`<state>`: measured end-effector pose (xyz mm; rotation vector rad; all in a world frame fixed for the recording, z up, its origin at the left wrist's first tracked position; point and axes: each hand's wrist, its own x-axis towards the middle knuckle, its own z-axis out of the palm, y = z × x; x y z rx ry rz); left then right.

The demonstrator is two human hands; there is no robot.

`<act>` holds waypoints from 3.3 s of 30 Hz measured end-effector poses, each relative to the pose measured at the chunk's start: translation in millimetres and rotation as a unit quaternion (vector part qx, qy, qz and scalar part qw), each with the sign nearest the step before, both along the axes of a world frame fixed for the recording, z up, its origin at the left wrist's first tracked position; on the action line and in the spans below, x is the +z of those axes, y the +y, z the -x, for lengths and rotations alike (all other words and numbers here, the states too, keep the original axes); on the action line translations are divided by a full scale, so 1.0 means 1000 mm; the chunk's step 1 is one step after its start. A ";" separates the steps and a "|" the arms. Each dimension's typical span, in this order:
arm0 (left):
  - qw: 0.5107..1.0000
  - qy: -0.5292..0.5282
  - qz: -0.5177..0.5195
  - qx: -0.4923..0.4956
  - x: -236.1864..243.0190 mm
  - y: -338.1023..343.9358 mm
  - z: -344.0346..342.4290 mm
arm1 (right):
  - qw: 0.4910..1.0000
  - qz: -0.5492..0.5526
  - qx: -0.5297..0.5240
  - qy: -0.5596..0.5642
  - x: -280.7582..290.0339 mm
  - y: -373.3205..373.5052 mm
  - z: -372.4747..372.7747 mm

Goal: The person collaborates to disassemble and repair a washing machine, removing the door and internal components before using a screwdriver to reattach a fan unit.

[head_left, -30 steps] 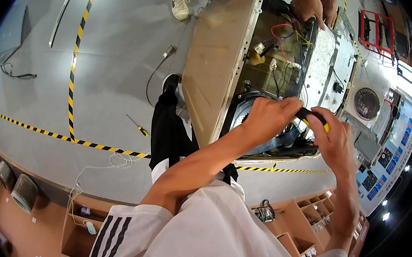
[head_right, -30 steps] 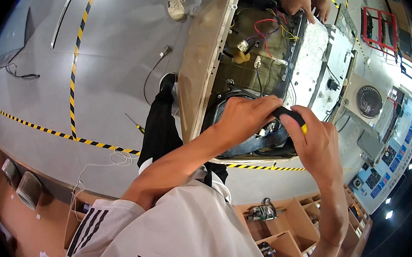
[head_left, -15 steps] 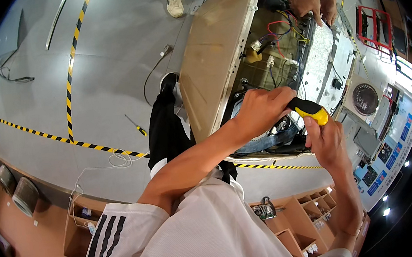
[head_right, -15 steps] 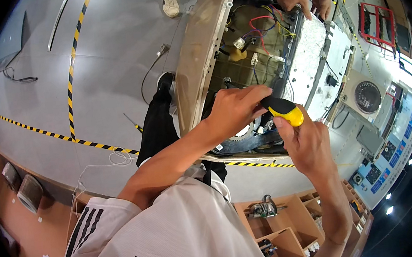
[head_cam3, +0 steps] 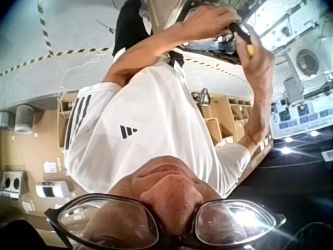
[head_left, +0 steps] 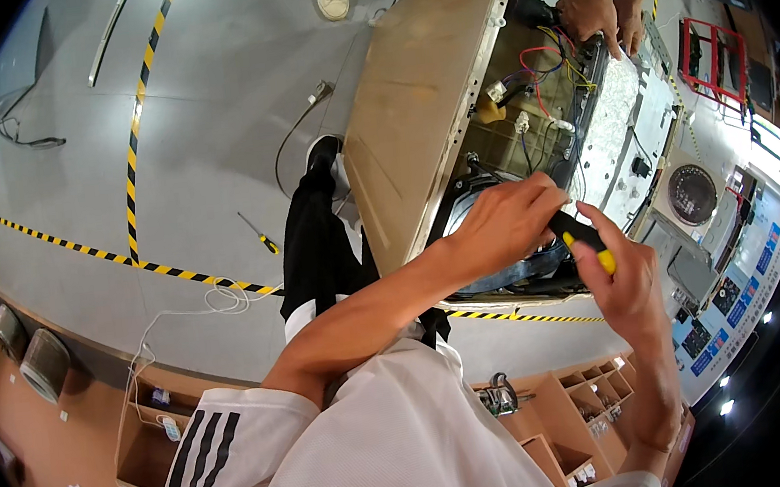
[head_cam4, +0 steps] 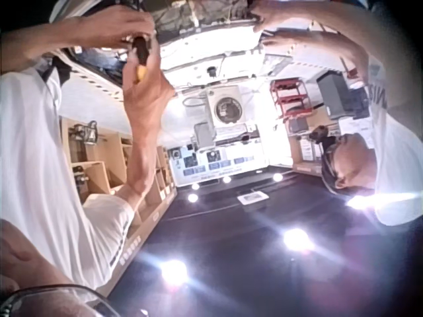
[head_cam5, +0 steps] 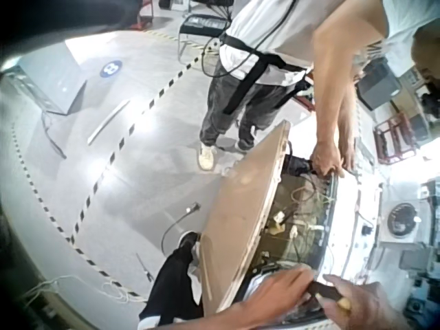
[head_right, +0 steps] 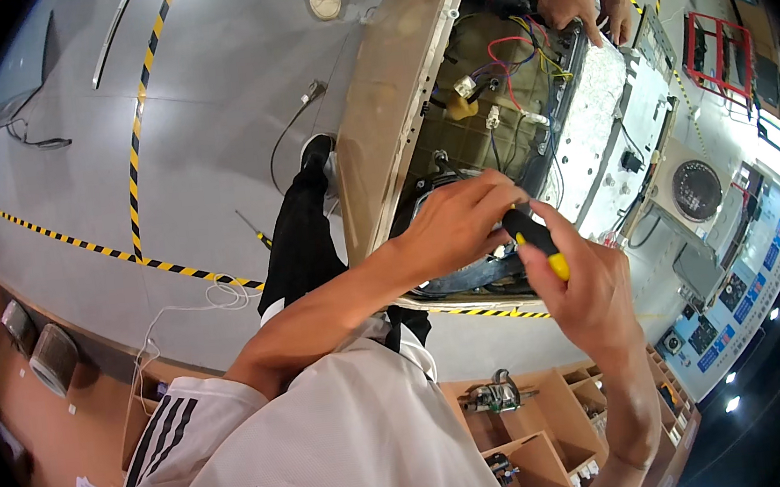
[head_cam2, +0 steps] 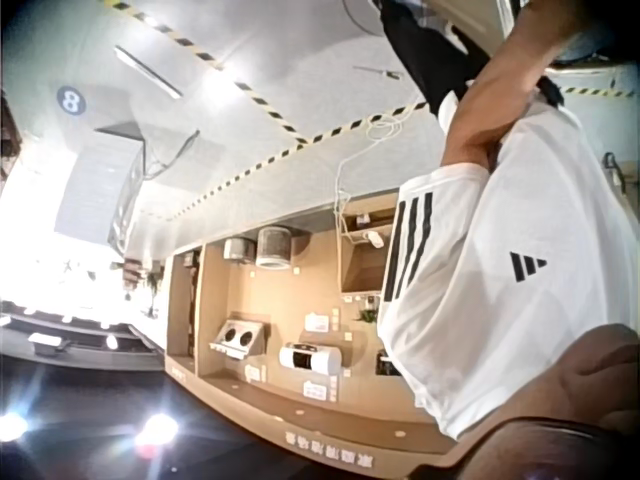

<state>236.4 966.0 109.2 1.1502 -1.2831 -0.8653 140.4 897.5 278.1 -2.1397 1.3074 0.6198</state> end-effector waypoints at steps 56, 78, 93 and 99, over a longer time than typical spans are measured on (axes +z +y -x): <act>0.940 -0.048 -0.122 -0.314 0.031 -0.022 -0.024 | 0.956 0.226 0.117 -0.149 -0.017 0.023 0.053; 0.880 -0.219 0.009 -0.422 0.021 -0.075 -0.048 | 0.987 0.145 0.041 -0.058 -0.001 0.008 0.009; 0.888 -0.194 0.006 -0.417 -0.010 -0.070 -0.056 | 0.925 0.262 0.141 -0.238 -0.014 0.013 0.009; 0.900 -0.220 0.033 -0.375 -0.009 -0.069 -0.052 | 0.992 0.102 -0.050 -0.047 0.004 0.009 -0.005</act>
